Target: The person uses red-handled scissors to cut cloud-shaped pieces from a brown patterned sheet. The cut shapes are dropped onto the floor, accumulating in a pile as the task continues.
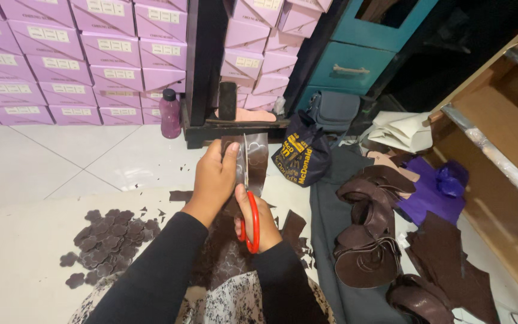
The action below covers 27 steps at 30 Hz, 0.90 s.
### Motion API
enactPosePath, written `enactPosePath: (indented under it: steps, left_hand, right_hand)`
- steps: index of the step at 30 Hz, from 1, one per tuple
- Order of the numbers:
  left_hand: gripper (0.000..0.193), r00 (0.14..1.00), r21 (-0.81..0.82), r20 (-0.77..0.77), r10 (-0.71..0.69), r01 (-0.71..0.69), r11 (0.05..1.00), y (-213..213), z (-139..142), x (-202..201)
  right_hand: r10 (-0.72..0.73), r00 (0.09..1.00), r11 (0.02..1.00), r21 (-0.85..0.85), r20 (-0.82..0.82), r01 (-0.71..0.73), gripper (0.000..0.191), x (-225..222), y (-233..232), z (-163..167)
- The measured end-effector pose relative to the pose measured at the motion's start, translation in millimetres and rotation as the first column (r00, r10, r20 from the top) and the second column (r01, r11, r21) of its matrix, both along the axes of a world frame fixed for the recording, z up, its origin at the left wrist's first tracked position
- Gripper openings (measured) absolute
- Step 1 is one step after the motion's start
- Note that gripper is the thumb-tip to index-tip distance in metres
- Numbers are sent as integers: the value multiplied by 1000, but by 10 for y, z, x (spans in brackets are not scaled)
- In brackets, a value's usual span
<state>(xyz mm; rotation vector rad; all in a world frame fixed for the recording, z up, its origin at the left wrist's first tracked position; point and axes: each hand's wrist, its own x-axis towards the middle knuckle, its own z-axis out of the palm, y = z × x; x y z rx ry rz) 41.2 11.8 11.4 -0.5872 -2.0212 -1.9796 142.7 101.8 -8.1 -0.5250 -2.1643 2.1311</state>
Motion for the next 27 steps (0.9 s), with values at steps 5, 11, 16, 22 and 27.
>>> enactPosePath:
  steps: [5, 11, 16, 22, 27]
  left_hand:
    - [28, 996, 34, -87, 25, -22, 999, -16, 17, -25]
    - [31, 999, -75, -33, 11, -13, 997, 11, -50, -36]
    - [31, 997, -13, -25, -68, 68, 998, 11, -36, 9]
    - [32, 999, -55, 35, -38, 40, 998, 30, -96, -58]
    - [31, 818, 310, 320, -477, 385, 869, 54, -187, -133]
  right_hand:
    - [-28, 998, 999, -41, 55, 30, 54, -14, 29, 4]
    - [-10, 1000, 998, -62, -4, 10, 54, -52, 38, -96]
    - [-44, 999, 994, -101, -30, 41, 57, -30, 81, -78]
    - [-76, 997, 978, -192, 31, 81, 56, -35, 77, -63]
    - [-42, 999, 965, -260, -7, 39, 56, -40, 56, -42]
